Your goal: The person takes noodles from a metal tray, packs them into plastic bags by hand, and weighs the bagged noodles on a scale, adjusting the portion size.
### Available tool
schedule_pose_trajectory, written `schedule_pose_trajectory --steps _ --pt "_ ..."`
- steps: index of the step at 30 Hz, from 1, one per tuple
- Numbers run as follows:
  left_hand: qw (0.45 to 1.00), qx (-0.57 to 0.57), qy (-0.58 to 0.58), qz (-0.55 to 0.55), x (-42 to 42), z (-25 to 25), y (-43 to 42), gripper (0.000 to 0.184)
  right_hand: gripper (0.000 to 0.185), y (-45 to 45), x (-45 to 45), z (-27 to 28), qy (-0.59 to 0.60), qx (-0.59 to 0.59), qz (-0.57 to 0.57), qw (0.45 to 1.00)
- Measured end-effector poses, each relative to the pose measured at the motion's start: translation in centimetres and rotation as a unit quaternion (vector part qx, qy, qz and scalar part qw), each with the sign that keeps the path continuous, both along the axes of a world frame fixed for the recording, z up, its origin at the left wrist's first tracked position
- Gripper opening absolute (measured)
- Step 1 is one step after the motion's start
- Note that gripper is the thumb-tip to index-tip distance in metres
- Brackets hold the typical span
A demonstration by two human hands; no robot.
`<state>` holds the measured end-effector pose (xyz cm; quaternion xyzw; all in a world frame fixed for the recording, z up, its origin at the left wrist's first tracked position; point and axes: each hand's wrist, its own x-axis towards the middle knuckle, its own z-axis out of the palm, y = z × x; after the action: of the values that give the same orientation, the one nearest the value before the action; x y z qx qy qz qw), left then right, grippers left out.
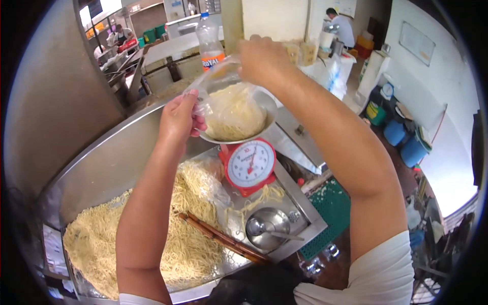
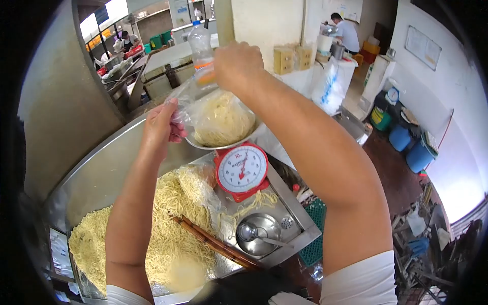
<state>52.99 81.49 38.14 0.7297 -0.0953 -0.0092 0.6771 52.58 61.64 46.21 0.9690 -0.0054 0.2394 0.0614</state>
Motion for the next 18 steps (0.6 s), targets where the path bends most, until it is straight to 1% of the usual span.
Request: schedule_pose_trajectory --steps 1,3,5,7,9,11,12,15,17,18 --pt "1.0 0.007 0.004 -0.017 -0.4 0.2 0.1 0.029 0.05 -0.8 0.3 -0.5 0.02 0.036 -0.004 0.999" --pt "0.999 0.039 0.013 -0.02 -0.2 0.0 0.3 0.026 0.059 -2.2 0.8 -1.4 0.056 0.106 -0.01 0.993" --pt "0.998 0.056 0.015 -0.033 -0.4 0.0 0.5 0.021 0.063 -3.3 1.7 -2.6 0.105 0.163 0.0 0.981" --pt "0.996 0.086 -0.021 -0.032 -0.5 -0.3 0.4 0.027 0.064 -4.2 2.2 -3.3 0.161 0.235 -0.005 0.958" --pt "0.992 0.115 -0.042 -0.04 -0.4 -0.5 0.4 0.034 0.061 -4.4 1.7 -3.7 0.226 0.325 -0.025 0.918" --pt "0.987 0.144 -0.046 -0.055 -0.2 -0.7 0.5 0.039 0.038 -4.9 1.7 -4.9 0.208 0.356 0.008 0.911" --pt "0.986 0.149 -0.037 -0.065 0.0 -0.8 0.6 0.039 0.03 -5.1 1.9 -5.5 0.201 0.371 0.024 0.906" --pt "0.983 0.162 -0.009 -0.083 0.5 -1.7 1.6 0.037 0.025 -5.9 2.9 -6.8 0.155 0.352 0.068 0.921" --pt "0.983 0.169 0.006 -0.076 0.2 -2.5 2.6 0.035 0.022 -6.0 3.4 -6.8 0.139 0.338 0.064 0.929" --pt "0.986 0.148 0.03 -0.07 0.0 -2.9 3.5 0.036 0.026 -6.0 3.2 -7.0 0.108 0.359 0.076 0.924"
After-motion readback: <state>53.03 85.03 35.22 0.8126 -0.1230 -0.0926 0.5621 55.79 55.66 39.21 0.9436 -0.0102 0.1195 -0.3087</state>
